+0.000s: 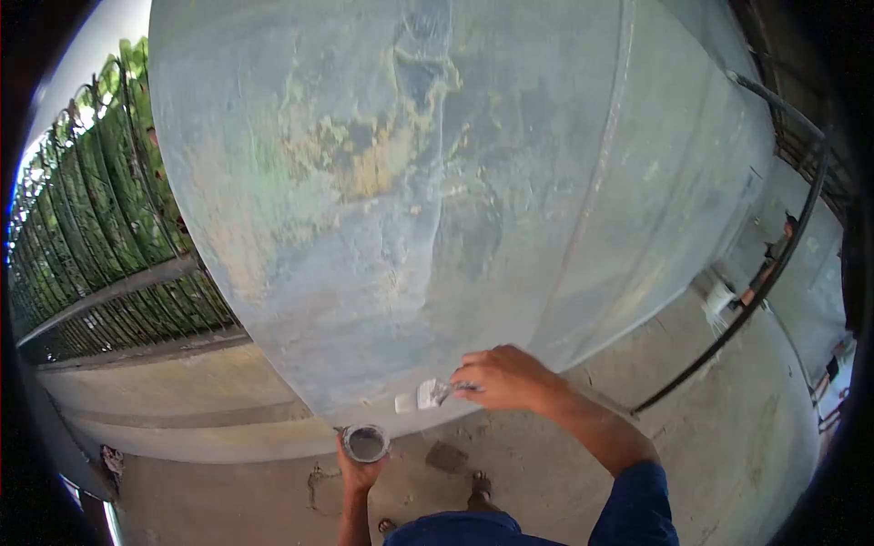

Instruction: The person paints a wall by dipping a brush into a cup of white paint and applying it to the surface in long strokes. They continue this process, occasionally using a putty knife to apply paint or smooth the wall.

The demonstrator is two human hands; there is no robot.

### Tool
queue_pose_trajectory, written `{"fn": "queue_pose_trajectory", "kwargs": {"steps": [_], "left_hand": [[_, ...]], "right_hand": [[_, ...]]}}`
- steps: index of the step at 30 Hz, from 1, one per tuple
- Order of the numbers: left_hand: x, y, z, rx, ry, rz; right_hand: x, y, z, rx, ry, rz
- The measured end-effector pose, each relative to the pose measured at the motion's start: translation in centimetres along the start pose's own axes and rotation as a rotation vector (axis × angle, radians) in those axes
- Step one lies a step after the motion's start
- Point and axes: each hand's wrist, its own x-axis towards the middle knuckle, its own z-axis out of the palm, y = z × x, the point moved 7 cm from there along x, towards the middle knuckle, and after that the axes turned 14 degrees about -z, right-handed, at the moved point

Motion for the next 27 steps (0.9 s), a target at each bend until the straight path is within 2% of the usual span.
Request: {"fn": "queue_pose_trajectory", "kwargs": {"steps": [1, 3, 4, 7, 8, 9, 11, 12, 13, 14, 16, 19, 23, 25, 27], "left_hand": [[0.7, 0.2, 0.7, 0.002, 0.025, 0.021], [1.5, -2.4, 1.6, -0.46, 0.009, -0.213], [1.6, -1.8, 2.1, -0.345, 0.043, -0.161], [0.8, 0.4, 4.5, -0.442, 0.114, -0.209], [1.0, -0.5, 4.8, -0.275, 0.113, 0.0], [0.7, -0.5, 5.6, -0.279, 0.118, 0.009], [0.1, -1.9, 7.3, -0.471, 0.142, -0.196], [0.1, -2.0, 8.1, -0.626, 0.043, -0.229], [0.3, -2.9, 7.8, -0.616, 0.043, -0.22], [0.6, -4.0, 7.6, -0.413, 0.047, -0.141], [0.4, -1.9, 6.7, -0.052, 0.077, -0.005], [1.2, -3.4, 5.6, -0.198, 0.015, -0.045], [2.7, -3.5, 3.9, -0.081, 0.035, -0.05], [3.3, -3.5, 3.6, -0.273, -0.007, -0.062], [3.8, -2.8, 3.7, -0.306, -0.016, -0.121]], "right_hand": [[0.2, 1.3, -2.9, -0.057, 0.074, -0.03], [0.3, 3.0, -9.5, -0.137, 0.227, -0.059], [0.3, 3.3, -13.4, -0.162, 0.303, -0.058], [-0.1, 3.7, -23.0, -0.368, 0.65, -0.1], [-0.1, 3.7, -25.7, -0.456, 0.763, -0.141], [0.2, 3.8, -28.1, -0.482, 0.847, -0.174], [1.4, 4.1, -32.0, -0.507, 0.938, -0.212], [1.8, 3.9, -33.7, -0.594, 1.002, -0.26], [2.1, 3.6, -35.2, -0.682, 1.069, -0.305], [2.7, 3.8, -36.5, -0.683, 1.081, -0.3], [3.4, 3.8, -38.2, -0.758, 1.157, -0.305], [3.6, 5.0, -39.7, -0.779, 1.238, -0.257], [3.6, 7.0, -39.4, -0.763, 1.269, -0.167], [4.0, 8.2, -38.8, -0.686, 1.289, -0.175], [4.2, 8.6, -37.7, -0.672, 1.303, -0.173]]}}
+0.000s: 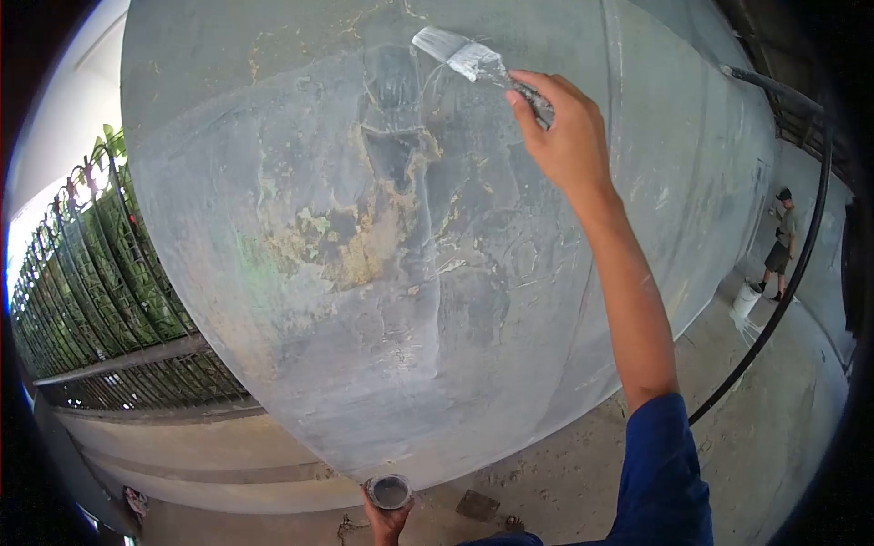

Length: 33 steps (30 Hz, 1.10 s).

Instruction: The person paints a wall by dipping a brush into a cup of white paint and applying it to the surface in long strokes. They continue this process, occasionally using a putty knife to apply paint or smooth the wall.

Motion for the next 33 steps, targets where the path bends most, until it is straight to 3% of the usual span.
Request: {"fn": "queue_pose_trajectory", "kwargs": {"steps": [8, 14, 15, 16, 19, 21, 25, 26, 27, 29, 31, 33], "left_hand": [[0.9, -0.7, 1.1, 0.13, 0.029, -0.04], [-0.5, 0.0, 1.3, 0.251, 0.012, 0.025], [-1.8, 1.4, 2.7, -0.327, -0.027, -0.364], [-1.7, -0.1, 1.9, -0.33, -0.025, -0.37], [-0.9, -2.7, -0.5, -0.141, -0.021, -0.266], [-1.9, 0.5, -0.7, 0.322, 0.012, 0.02], [-1.3, 0.1, -1.7, 0.299, 0.016, -0.045], [-0.4, -3.2, -3.0, -0.101, 0.015, -0.268], [-0.1, -5.1, -2.9, -0.504, 0.01, -0.486], [-0.1, -4.5, -2.7, -0.35, -0.002, -0.411], [0.0, -3.8, -2.7, -0.192, -0.016, -0.339], [0.2, -5.9, -2.5, -0.654, -0.063, -0.523]], "right_hand": [[-9.3, -3.5, 2.4, 0.069, 0.066, 0.139], [-24.6, -10.9, 4.0, 0.145, -0.022, 0.39], [-27.9, -12.6, 4.2, 0.152, -0.088, 0.468], [-31.2, -14.4, 4.3, 0.159, -0.15, 0.541], [-40.6, -19.9, 4.1, 0.208, -0.287, 0.697], [-46.2, -23.6, 3.3, 0.229, -0.384, 0.751], [-52.5, -27.2, 0.8, 0.255, -0.588, 0.818], [-52.6, -26.7, 0.2, 0.251, -0.586, 0.812], [-53.1, -26.3, 0.0, 0.255, -0.718, 0.826], [-52.2, -25.3, -0.4, 0.247, -0.942, 0.841], [-48.9, -22.9, -0.4, 0.271, -0.997, 0.84], [-45.1, -19.7, 0.6, 0.265, -1.043, 0.793]]}}
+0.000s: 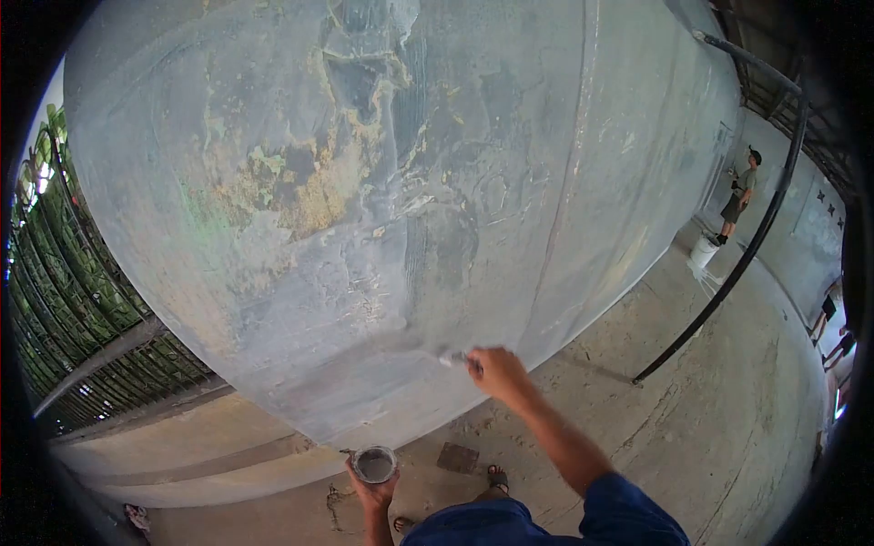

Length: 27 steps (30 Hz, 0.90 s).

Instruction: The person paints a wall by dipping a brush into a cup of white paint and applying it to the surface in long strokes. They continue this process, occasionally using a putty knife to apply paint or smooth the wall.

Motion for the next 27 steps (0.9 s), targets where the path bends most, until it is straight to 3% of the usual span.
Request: {"fn": "queue_pose_trajectory", "kwargs": {"steps": [1, 3, 4, 6, 10, 12, 16, 23, 25, 26, 27], "left_hand": [[-0.2, -0.5, -0.1, 0.0, -0.005, -0.008], [-1.5, 0.5, 1.3, 0.527, 0.027, 0.341], [-1.8, 0.6, 1.4, 0.524, 0.024, 0.338], [-1.7, -0.7, 1.0, -0.047, -0.003, -0.018], [-1.3, -1.2, -0.1, 0.0, -0.008, -0.016], [-1.8, -0.2, 0.0, 0.571, 0.124, 0.365], [-3.4, 1.1, 1.6, 0.768, 0.078, 0.574], [-4.5, 2.9, 2.4, 0.652, 0.065, 0.527], [-4.0, 1.0, 1.9, -0.133, 0.003, -0.044], [-4.8, 2.6, 1.9, 0.671, 0.137, 0.405], [-4.1, 2.1, 1.1, 0.668, 0.142, 0.403]], "right_hand": [[2.0, -0.5, -2.3, -0.044, 0.018, -0.029], [6.0, -3.7, -9.6, -0.096, 0.188, -0.166], [7.8, -5.7, -13.5, -0.093, 0.202, -0.18], [10.2, -10.5, -21.1, -0.139, 0.285, -0.233], [11.7, -18.5, -31.1, -0.221, 0.559, -0.409], [11.6, -20.4, -33.6, -0.207, 0.693, -0.395], [11.7, -18.6, -31.2, -0.133, 0.843, -0.473], [5.5, -8.2, -11.1, 0.021, 0.55, -0.226], [2.8, -6.3, -7.0, 0.056, 0.388, -0.113], [1.9, -5.8, -6.2, 0.056, 0.375, -0.117], [1.4, -5.2, -5.2, 0.089, 0.285, -0.082]]}}
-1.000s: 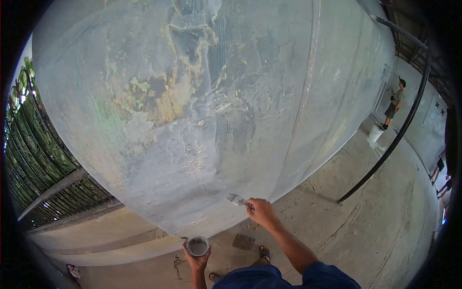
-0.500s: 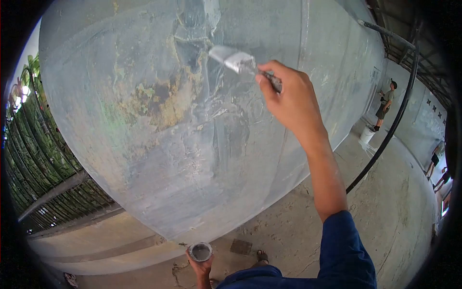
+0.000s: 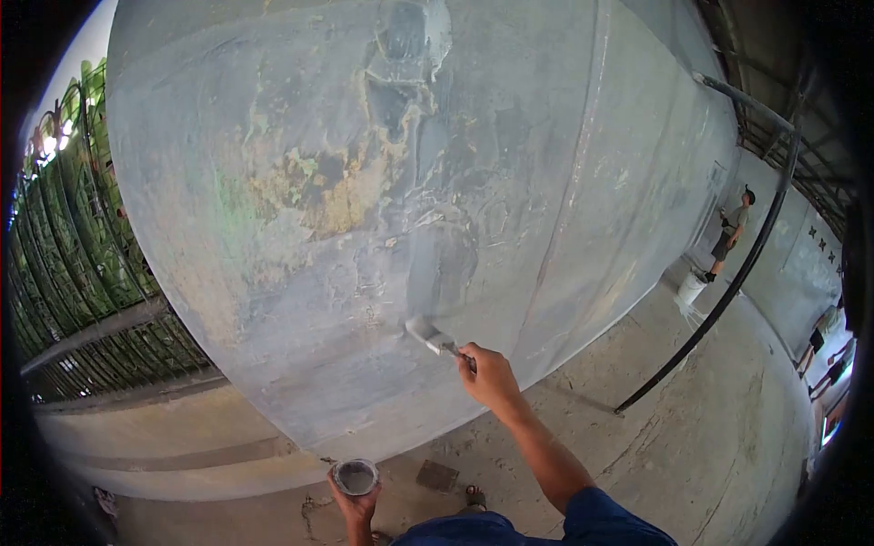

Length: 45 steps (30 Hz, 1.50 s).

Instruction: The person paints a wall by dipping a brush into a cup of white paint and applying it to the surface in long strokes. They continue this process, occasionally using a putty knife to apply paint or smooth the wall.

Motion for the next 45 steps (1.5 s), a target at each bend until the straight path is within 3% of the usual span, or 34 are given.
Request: {"fn": "queue_pose_trajectory", "kwargs": {"steps": [2, 3, 5, 8, 12, 15, 18, 21, 24, 26, 28, 30, 31, 33, 36, 38, 40, 42, 44, 45], "left_hand": [[1.1, -2.5, -0.4, -0.298, -0.034, -0.167], [1.0, -2.6, -0.5, -0.294, -0.035, -0.169], [0.2, -1.0, -0.3, -0.007, -0.011, 0.087], [-1.6, 1.8, 0.7, 0.02, 0.015, 0.068], [-1.0, -0.7, 0.3, -0.132, -0.044, 0.089], [-2.0, 1.8, 0.7, 0.138, 0.015, 0.127], [-1.3, -0.3, 0.1, 0.068, -0.029, 0.132], [-1.2, -0.9, -0.3, -0.028, 0.006, 0.142], [-0.9, -0.9, -0.9, -0.133, -0.029, 0.096], [-1.1, -0.3, -1.4, -0.11, 0.008, 0.164], [-1.8, 0.8, -1.2, -0.206, 0.006, 0.133], [-1.4, 0.9, -1.9, -0.026, 0.03, 0.15], [-1.5, 0.7, -2.0, 0.005, 0.072, 0.179], [-1.6, 0.7, -1.9, -0.094, 0.035, 0.152], [-1.7, 0.0, -1.4, -0.276, -0.021, 0.042], [-1.1, -0.7, -1.7, -0.366, -0.029, -0.032], [-1.2, -0.6, -2.1, -0.202, -0.089, 0.199], [-2.0, 0.3, -1.6, -0.291, -0.078, 0.098], [-2.5, 0.1, -1.4, -0.494, -0.068, -0.198], [-1.9, -1.1, -1.6, -0.493, -0.067, -0.197]], "right_hand": [[-0.5, 0.8, -0.1, 0.031, -0.083, 0.05], [0.3, 0.7, -0.5, -0.036, -0.177, 0.015], [3.0, -0.1, -2.1, -0.105, -0.257, -0.018], [10.4, -4.2, -8.4, -0.201, -0.13, -0.114], [18.3, -13.6, -18.6, -0.314, 0.107, -0.231], [21.4, -18.1, -23.4, -0.359, 0.342, -0.388], [22.1, -19.4, -25.0, -0.334, 0.507, -0.385], [22.0, -16.1, -22.2, -0.232, 0.564, -0.456], [18.4, -11.6, -15.7, -0.264, 0.4, -0.391], [13.6, -9.0, -11.5, -0.244, 0.326, -0.375], [9.0, -6.9, -7.8, -0.173, 0.08, -0.191], [5.1, -3.4, -3.7, -0.15, -0.081, -0.111], [4.0, -2.2, -2.8, -0.151, -0.082, -0.111], [2.1, 0.4, 0.5, -0.14, -0.405, -0.015], [3.4, 2.1, 1.1, -0.188, -0.487, -0.055], [7.5, 1.5, -2.0, -0.223, -0.361, -0.135], [13.2, -2.4, -8.2, -0.252, -0.232, -0.108], [18.2, -7.6, -14.7, -0.289, -0.154, -0.185], [22.8, -13.2, -20.5, -0.44, -0.027, -0.376], [24.4, -16.6, -23.3, -0.517, 0.023, -0.328]]}}
